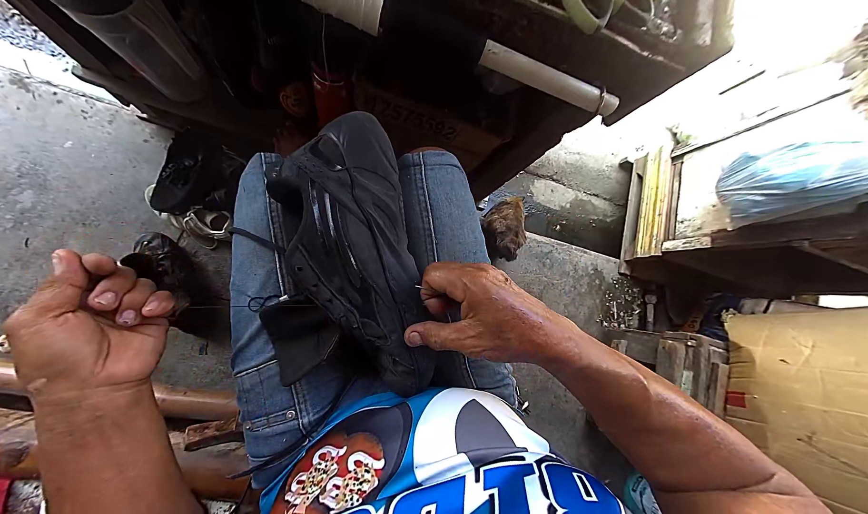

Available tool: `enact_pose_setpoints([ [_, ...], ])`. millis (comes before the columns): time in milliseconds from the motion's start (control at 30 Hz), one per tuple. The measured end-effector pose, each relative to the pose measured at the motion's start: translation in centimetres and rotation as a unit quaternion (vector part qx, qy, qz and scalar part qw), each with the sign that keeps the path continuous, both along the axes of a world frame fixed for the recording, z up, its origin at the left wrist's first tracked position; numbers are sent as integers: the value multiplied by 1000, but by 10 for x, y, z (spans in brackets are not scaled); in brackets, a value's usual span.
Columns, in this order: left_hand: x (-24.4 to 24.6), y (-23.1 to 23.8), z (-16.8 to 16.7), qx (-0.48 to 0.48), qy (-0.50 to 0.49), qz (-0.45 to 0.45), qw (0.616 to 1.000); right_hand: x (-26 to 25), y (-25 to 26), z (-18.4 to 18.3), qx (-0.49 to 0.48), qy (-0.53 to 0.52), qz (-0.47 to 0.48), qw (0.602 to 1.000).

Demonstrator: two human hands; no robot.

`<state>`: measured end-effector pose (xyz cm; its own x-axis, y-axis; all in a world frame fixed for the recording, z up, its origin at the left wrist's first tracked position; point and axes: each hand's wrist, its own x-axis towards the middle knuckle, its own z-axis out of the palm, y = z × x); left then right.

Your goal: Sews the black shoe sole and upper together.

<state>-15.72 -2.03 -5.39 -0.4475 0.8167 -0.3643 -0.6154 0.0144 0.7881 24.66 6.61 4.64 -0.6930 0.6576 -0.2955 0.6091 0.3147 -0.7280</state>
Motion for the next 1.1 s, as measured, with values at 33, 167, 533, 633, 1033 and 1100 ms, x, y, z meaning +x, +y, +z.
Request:
enact_pose_setpoints([
  [33, -3, -2, -1, -6, 2, 5, 1000, -1, 0, 0, 2, -1, 2, 1000],
  [167, -15, -10, 0, -13, -13, 34, 999, -5, -2, 0, 9, -12, 14, 1000],
  [533, 123, 7, 65, 53, 68, -211, 974, 8, -10, -3, 66, 48, -10, 997],
  [633, 165, 10, 65, 9, 53, -258, 965, 19, -16, -10, 57, 120, -96, 986],
  [1033, 168, 17, 61, -3, 83, -321, 943, 38, -24, -17, 79, 164, -2, 983],
  [1100, 167, 17, 60, -2, 87, -325, 942, 37, -23, -19, 82, 165, 2, 983],
])
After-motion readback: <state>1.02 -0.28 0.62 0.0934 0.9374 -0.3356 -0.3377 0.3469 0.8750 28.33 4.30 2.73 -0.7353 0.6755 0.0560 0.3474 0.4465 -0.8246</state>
